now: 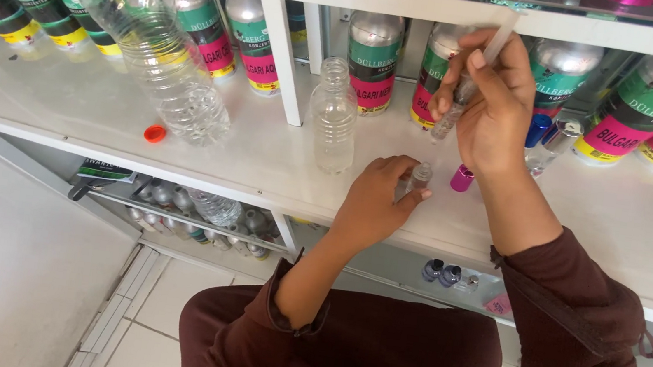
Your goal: The person uses a syringe to transfer a clear liquid from a large plastic bottle into a small glass vial. They repeatedly draw liquid from the bottle and inject it into the vial, which is placed on a white shelf among other containers.
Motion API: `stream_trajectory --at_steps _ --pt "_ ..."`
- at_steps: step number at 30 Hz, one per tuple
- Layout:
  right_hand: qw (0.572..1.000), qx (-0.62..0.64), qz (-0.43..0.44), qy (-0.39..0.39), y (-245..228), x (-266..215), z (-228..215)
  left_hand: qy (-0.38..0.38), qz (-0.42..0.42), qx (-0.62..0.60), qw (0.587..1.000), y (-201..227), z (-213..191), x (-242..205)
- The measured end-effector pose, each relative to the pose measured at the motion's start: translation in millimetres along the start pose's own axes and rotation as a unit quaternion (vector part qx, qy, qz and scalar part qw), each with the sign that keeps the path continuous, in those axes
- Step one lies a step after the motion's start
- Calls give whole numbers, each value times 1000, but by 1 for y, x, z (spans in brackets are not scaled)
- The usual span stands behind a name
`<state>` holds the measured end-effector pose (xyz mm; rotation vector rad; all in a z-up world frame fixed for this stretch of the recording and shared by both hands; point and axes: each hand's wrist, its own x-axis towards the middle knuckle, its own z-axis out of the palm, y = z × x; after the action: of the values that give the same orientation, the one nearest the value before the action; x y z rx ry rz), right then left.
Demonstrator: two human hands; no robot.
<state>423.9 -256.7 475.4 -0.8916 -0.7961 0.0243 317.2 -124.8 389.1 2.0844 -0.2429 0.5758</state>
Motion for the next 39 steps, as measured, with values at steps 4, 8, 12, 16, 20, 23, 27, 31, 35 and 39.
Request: stream_trajectory --at_steps 4,8,12,16,20,23,27,31,35,39 --pt "999 -18 -30 1 -1 -5 8 16 10 21 1000 5 -1 2" --pt "996 -33 -84 -6 -5 6 30 14 -4 13 1000 9 -2 1" --pt "991 -8 -131 -38 -10 34 62 16 11 20 1000 7 -2 1" --pt "986 7 -150 -76 0 58 95 19 13 11 1000 6 -3 0" --pt "985 -5 -147 -92 14 69 109 17 24 15 999 4 -4 -1" --pt "986 -24 -144 -77 25 73 112 23 32 18 999 2 -2 -1" --pt "990 -39 -128 -47 34 75 108 24 35 26 999 -1 0 -1" --pt "993 -25 -107 -38 34 75 107 8 24 38 999 4 -4 -1" --pt "995 -14 -89 -30 36 74 105 -7 10 43 999 5 -5 -1" --pt "996 -9 -78 -37 37 72 105 3 36 35 999 2 -3 -2"
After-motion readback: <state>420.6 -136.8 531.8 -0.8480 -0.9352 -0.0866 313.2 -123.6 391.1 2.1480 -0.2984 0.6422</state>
